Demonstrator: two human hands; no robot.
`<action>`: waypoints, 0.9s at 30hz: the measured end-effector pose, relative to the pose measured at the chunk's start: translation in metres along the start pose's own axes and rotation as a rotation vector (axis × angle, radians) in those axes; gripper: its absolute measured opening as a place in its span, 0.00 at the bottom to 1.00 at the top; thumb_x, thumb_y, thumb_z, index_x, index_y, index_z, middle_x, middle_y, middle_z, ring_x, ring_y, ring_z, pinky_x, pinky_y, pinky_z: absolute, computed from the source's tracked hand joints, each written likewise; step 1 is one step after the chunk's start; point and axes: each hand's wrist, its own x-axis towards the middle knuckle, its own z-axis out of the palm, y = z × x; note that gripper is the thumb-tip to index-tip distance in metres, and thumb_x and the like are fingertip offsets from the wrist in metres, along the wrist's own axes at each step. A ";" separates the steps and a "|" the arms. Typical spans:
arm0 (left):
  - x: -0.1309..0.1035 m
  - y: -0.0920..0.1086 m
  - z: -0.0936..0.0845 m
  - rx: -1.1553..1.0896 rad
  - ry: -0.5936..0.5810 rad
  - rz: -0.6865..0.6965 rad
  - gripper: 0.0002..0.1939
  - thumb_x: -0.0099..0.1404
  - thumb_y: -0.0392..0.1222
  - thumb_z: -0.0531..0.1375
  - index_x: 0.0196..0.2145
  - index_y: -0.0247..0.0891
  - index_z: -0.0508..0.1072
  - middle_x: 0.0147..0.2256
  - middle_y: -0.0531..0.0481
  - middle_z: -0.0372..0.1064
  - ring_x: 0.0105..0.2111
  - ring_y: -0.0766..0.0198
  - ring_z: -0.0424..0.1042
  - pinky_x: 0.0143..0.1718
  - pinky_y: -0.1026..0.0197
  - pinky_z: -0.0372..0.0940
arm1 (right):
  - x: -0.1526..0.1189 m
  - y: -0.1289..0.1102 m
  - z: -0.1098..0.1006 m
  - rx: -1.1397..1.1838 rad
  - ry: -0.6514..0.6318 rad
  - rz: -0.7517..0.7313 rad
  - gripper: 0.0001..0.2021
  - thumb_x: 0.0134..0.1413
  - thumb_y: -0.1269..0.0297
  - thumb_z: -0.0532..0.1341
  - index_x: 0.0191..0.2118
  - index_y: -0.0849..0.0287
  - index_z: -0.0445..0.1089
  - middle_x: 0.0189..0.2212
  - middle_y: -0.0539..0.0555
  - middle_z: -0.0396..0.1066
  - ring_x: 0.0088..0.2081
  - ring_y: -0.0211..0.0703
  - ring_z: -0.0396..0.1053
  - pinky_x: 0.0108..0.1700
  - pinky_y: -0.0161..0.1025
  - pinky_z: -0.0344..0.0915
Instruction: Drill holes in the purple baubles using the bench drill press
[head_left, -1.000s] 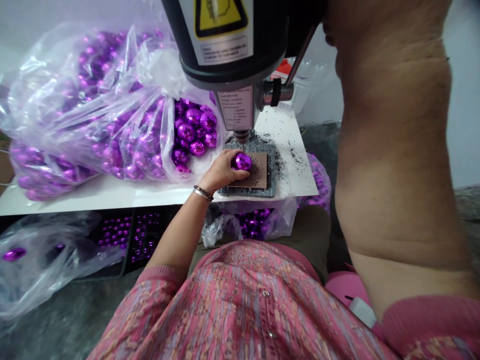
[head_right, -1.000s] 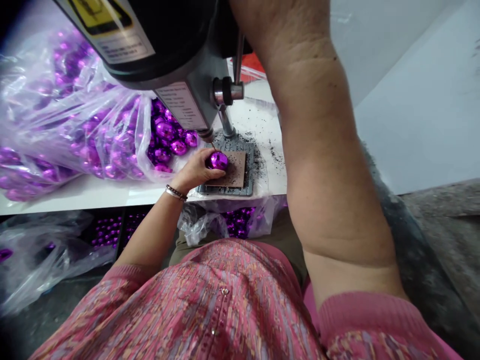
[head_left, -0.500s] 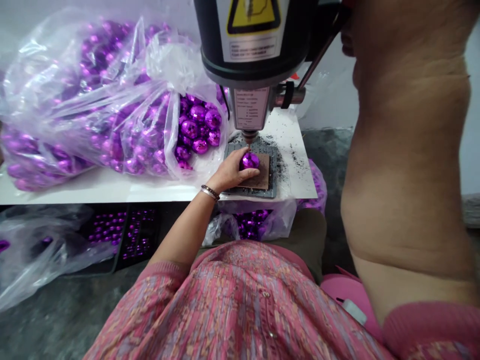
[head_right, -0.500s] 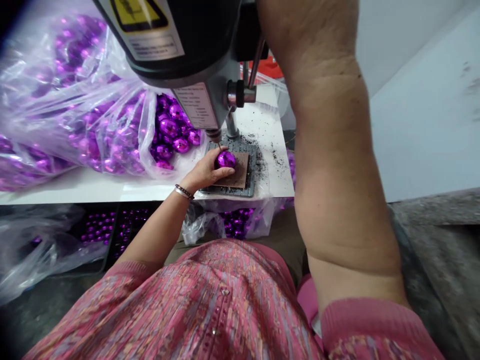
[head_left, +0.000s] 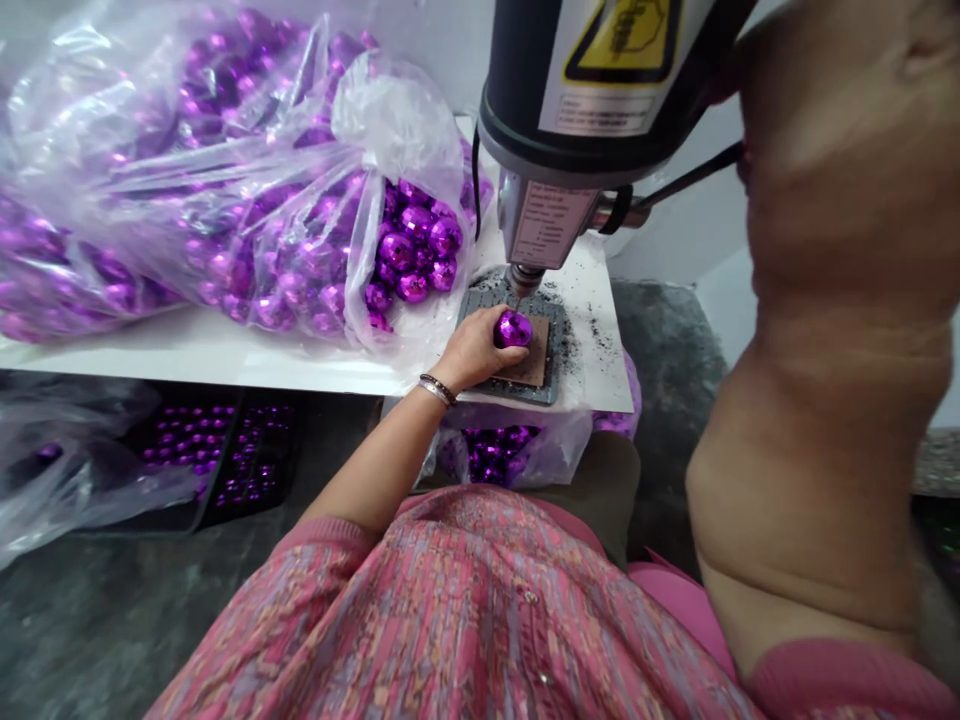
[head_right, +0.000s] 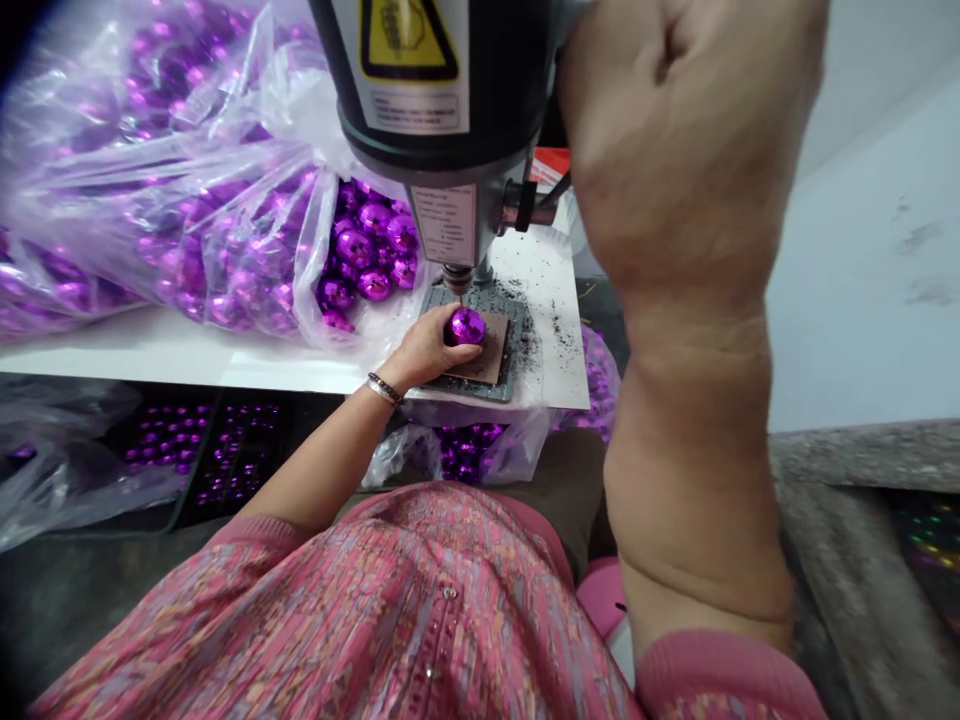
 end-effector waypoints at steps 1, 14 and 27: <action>0.000 0.000 0.001 0.006 0.002 -0.004 0.30 0.58 0.42 0.73 0.57 0.36 0.75 0.52 0.41 0.77 0.55 0.46 0.74 0.61 0.49 0.66 | -0.011 -0.004 -0.001 0.014 0.010 0.010 0.21 0.65 0.55 0.46 0.40 0.56 0.75 0.41 0.47 0.74 0.49 0.30 0.72 0.53 0.38 0.65; -0.001 0.003 0.001 0.028 -0.021 -0.021 0.31 0.62 0.42 0.71 0.61 0.34 0.73 0.56 0.40 0.76 0.58 0.49 0.74 0.62 0.53 0.65 | -0.078 0.016 0.039 0.186 0.298 -0.199 0.23 0.60 0.71 0.50 0.58 0.65 0.69 0.50 0.49 0.71 0.28 0.11 0.48 0.34 0.20 0.53; -0.003 0.002 0.007 0.042 0.042 -0.016 0.26 0.60 0.43 0.73 0.55 0.34 0.76 0.50 0.42 0.78 0.53 0.50 0.75 0.58 0.52 0.67 | -0.089 0.030 0.060 0.189 0.414 -0.316 0.20 0.64 0.68 0.51 0.58 0.65 0.68 0.48 0.51 0.71 0.30 0.13 0.51 0.36 0.23 0.52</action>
